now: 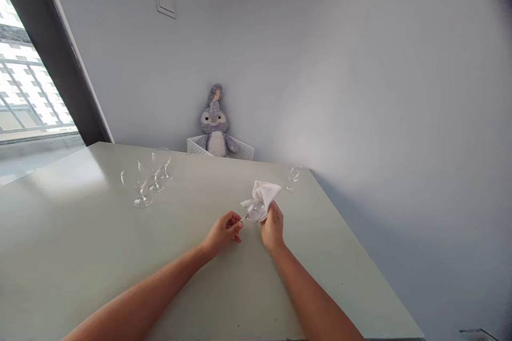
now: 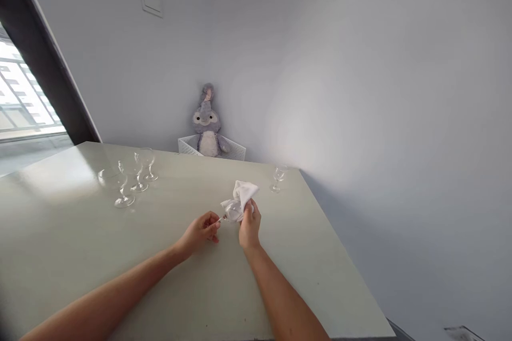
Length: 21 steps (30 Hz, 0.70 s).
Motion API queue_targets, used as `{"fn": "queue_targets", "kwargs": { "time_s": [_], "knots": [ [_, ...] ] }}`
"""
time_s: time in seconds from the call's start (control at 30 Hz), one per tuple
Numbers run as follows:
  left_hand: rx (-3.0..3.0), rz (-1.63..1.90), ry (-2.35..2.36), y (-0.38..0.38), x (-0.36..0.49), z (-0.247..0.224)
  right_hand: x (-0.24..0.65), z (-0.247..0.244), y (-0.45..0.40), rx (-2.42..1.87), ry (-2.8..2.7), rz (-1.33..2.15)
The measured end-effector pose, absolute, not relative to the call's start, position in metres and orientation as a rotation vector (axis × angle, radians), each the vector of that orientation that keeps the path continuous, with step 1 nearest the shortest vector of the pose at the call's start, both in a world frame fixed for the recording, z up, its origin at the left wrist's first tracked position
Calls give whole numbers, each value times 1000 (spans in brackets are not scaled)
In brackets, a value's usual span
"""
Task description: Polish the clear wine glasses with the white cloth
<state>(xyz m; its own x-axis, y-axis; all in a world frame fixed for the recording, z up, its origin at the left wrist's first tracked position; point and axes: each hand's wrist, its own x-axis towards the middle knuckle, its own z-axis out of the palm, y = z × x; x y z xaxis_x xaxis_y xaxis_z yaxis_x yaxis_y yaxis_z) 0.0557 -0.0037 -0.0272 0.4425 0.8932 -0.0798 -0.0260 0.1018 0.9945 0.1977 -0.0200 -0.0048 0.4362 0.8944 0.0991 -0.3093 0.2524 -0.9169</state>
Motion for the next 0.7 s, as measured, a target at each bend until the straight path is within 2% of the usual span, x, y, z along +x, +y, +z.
{"fn": "queue_targets", "kwargs": {
  "time_s": [0.2, 0.43, 0.53, 0.7],
  "knots": [
    [1156, 935, 880, -3, 62, -34, 172, -18, -25, -905, -748, 1125],
    [1083, 1078, 814, -3, 63, -40, 159, -33, -32, -1143, -1099, 965],
    [1090, 1112, 760, -8, 63, -36, 162, -35, -35, -1248, -1292, 763],
    [1089, 1145, 713, -10, 58, -23, 166, -31, -37, -1237, -1722, 199]
  ]
}}
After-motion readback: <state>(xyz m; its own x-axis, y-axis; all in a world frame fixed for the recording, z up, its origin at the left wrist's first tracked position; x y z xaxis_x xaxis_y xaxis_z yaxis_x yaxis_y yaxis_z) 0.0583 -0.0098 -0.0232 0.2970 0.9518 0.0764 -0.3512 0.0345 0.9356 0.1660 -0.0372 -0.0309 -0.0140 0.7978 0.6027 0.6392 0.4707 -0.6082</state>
